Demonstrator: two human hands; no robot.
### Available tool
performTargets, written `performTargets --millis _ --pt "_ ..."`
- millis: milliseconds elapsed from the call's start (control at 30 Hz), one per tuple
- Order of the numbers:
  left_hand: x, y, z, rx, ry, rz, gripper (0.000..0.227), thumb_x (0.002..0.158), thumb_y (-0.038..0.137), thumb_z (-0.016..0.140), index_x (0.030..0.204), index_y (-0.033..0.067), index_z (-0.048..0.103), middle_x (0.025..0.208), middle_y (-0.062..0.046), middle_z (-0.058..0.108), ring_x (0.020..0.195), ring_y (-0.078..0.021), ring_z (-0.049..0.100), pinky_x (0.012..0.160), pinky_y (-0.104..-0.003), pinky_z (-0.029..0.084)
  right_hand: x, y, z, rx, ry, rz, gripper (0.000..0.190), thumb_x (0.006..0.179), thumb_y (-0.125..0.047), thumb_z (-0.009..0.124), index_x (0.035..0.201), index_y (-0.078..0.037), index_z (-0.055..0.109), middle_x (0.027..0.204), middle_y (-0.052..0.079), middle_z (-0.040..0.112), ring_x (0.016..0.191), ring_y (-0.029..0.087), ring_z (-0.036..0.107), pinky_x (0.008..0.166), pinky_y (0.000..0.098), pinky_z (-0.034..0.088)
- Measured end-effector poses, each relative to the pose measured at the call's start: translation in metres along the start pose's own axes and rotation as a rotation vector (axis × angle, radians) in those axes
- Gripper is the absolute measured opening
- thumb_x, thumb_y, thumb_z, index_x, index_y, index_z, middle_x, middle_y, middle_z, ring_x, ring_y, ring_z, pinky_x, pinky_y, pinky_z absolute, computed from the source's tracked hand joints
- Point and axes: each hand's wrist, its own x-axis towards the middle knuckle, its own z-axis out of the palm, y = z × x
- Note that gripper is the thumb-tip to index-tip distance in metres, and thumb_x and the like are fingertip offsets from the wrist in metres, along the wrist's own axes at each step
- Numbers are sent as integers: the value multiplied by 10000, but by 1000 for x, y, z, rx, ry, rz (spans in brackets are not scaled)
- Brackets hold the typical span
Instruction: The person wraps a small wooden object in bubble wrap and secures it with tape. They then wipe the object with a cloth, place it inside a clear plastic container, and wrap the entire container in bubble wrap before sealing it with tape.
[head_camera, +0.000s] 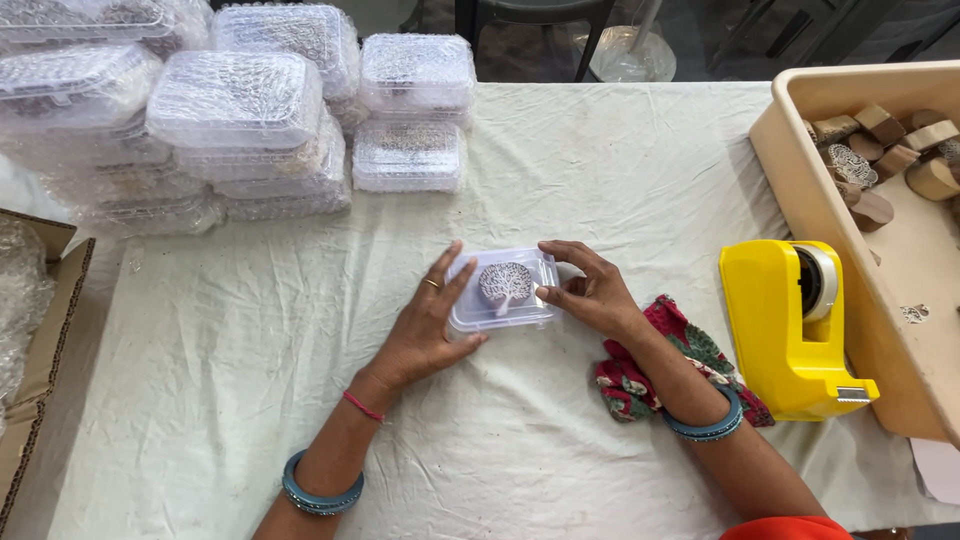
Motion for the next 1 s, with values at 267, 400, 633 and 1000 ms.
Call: performTargets --millis 267,400,633,1000 --pt "16 -21 -18 -127 -40 -65 1084 656 385 930 1570 221 372 1688 -80 202 1547 -316 272 1216 -452 366 -1 -20 4 -234 -103 -57 1012 659 -407 929 1514 -109 476 1629 112 324 1212 300 577 929 383 599" --pt "16 -22 -20 -130 -58 -40 1090 653 415 938 1556 219 361 1672 -72 216 1531 -322 271 1201 -456 359 -1 -16 6 -384 -119 -153 1084 632 -405 964 1528 -94 438 1609 147 316 1373 346 490 994 419 560" --pt "15 -20 -17 -90 -8 -2 1083 653 430 929 1570 227 388 1670 -68 268 1524 -308 328 1200 -441 405 -1 -31 10 -470 -144 51 1128 588 -455 938 1534 -153 401 1624 89 309 1225 258 608 968 379 592" --pt "16 -17 -19 10 13 10 1077 613 422 942 1533 221 420 1605 -112 332 1465 -324 384 1150 -420 454 -3 -9 11 -605 -66 -255 1110 617 -463 946 1532 -183 384 1568 163 354 1350 349 509 989 426 577"
